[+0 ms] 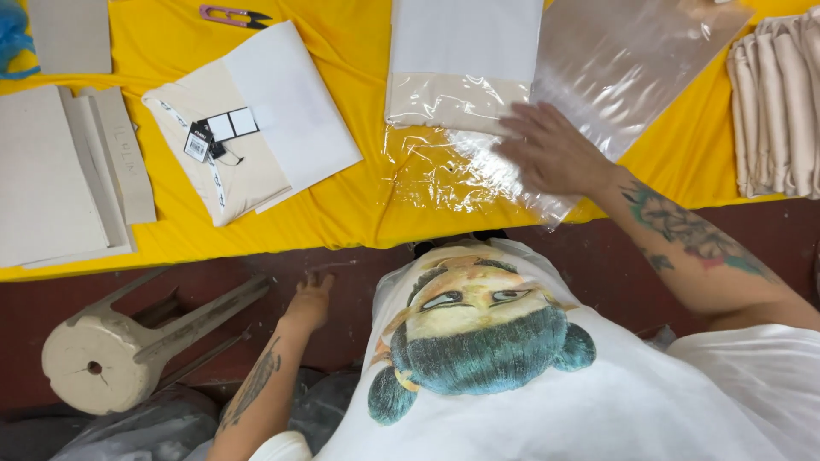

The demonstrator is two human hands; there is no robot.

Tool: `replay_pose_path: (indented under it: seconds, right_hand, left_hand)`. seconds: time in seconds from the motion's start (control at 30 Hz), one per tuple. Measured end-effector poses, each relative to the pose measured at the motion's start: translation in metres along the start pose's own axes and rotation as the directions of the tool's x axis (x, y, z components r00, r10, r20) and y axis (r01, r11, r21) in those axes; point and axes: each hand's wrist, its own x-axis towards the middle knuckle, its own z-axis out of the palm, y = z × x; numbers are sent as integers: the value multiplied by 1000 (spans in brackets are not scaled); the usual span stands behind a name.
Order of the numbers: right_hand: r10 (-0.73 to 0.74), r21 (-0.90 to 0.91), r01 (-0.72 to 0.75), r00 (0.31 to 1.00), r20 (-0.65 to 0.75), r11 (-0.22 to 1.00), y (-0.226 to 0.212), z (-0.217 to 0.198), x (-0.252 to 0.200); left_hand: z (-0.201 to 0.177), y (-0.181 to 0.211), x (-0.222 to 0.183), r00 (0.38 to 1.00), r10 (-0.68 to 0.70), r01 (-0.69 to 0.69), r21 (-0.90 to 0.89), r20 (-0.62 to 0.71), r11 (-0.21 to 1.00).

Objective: Packing folded t-shirts into clear plastic bags at a packaging station.

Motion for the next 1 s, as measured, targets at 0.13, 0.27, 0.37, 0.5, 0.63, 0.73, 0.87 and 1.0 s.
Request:
replay_pose_path:
  seconds: [0.13,0.27,0.37,0.5,0.63,0.73,0.87,1.0]
  right_hand:
    - [-24,-66,35,986,165,997,-9,10,-29]
    - [-15,-128,17,1000,11,992,-14,30,-15]
    - [-15,-132,26,996,88,991,-2,39,-37]
    - [50,-99,-46,998,32,994,7,27,-63]
    - [-29,-130,19,997,-71,991,8,27,-62]
    - [-25,-51,18,991,-133,999,5,31,-41]
    - [-16,2,16,986,-166,1000,17,55,-47]
    - [12,16,-10,991,-130,1000,7,37,-59]
  left_hand:
    - [-111,50,-61,980,179,-153,-238,92,959]
    - [-205,102,-51,675,392,-583,-125,-624,803]
    - [-235,129,25,211,628,-691,340,-749,638]
    - [-225,124,62,176,705,-556,522,-687,647]
    - [-254,148,82,178,694,-617,470,-698,631]
    - [-304,195,108,-2,688,-622,540,-725,567]
    - [-313,223,151,61,724,-549,583,-687,599]
    - [-303,231,138,152,717,-583,525,-680,621]
